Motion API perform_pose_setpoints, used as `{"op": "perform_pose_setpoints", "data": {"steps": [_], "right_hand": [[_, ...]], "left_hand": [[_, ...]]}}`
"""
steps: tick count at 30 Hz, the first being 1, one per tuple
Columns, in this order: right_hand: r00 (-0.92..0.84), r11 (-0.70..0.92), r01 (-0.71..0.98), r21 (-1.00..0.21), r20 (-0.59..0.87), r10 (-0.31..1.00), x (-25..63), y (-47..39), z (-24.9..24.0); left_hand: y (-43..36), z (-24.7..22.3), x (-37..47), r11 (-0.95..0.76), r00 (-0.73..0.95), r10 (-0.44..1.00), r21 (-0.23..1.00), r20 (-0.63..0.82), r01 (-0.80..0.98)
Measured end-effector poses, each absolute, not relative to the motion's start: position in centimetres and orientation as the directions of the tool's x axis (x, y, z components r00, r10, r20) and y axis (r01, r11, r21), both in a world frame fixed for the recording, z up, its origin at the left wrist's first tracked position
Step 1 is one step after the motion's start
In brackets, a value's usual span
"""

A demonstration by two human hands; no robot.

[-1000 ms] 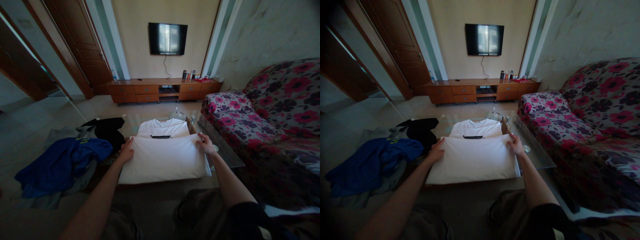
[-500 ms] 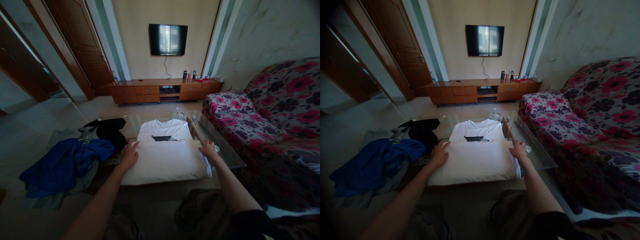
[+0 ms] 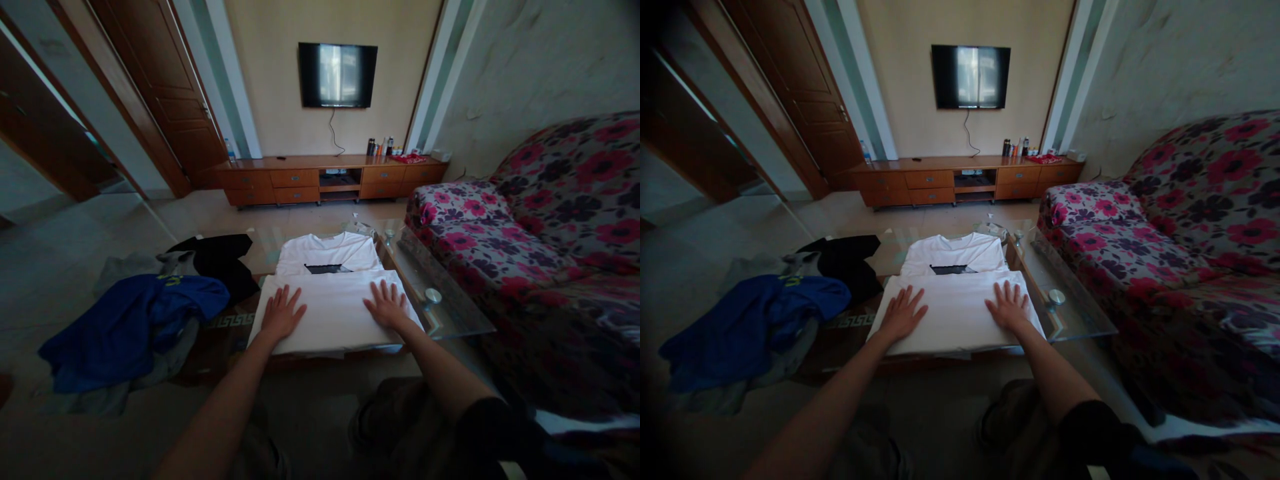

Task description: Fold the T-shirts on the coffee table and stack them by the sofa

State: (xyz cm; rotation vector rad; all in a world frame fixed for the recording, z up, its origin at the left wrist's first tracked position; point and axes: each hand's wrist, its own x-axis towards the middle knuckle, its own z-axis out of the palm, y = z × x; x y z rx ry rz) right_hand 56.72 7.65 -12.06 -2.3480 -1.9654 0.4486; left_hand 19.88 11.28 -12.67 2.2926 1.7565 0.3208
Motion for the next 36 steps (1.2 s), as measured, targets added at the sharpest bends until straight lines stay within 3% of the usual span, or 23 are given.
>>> {"op": "perform_pose_setpoints", "data": {"steps": [4, 8, 13, 22, 28, 36], "right_hand": [[0.14, -0.169, 0.961, -0.22, -0.139, 0.98, 57.3, 8.6, -11.5], [0.141, -0.155, 0.969, -0.191, -0.081, 0.987, 55.0, 6.9, -11.5], [-0.08, 0.074, 0.98, -0.187, -0.023, 0.997, 49.7, 3.7, -12.7], [-0.133, 0.112, 0.974, -0.199, -0.095, 0.987, 49.5, 4.8, -10.8], [-0.438, 0.423, 0.842, -0.335, 0.033, 0.898, 49.0, 2.2, -8.8], [-0.43, 0.423, 0.889, -0.176, -0.002, 0.903, 47.1, -0.6, -11.2]], "left_hand": [[12.4, -12.4, 20.1, -0.288, 0.233, 0.954, 0.368, 0.189, 0.884], [12.1, -11.4, 21.4, -0.347, 0.262, 0.93, 0.373, 0.259, 0.861], [8.3, -11.3, 25.3, -0.525, 0.484, 0.851, 0.292, 0.205, 0.8], [7.0, -12.5, 26.3, -0.571, 0.58, 0.813, 0.282, 0.058, 0.771], [5.0, -11.4, 25.1, -0.716, 0.728, 0.681, 0.283, 0.081, 0.638], [1.8, -12.1, 24.0, -0.677, 0.671, 0.734, 0.201, 0.109, 0.708]]}}
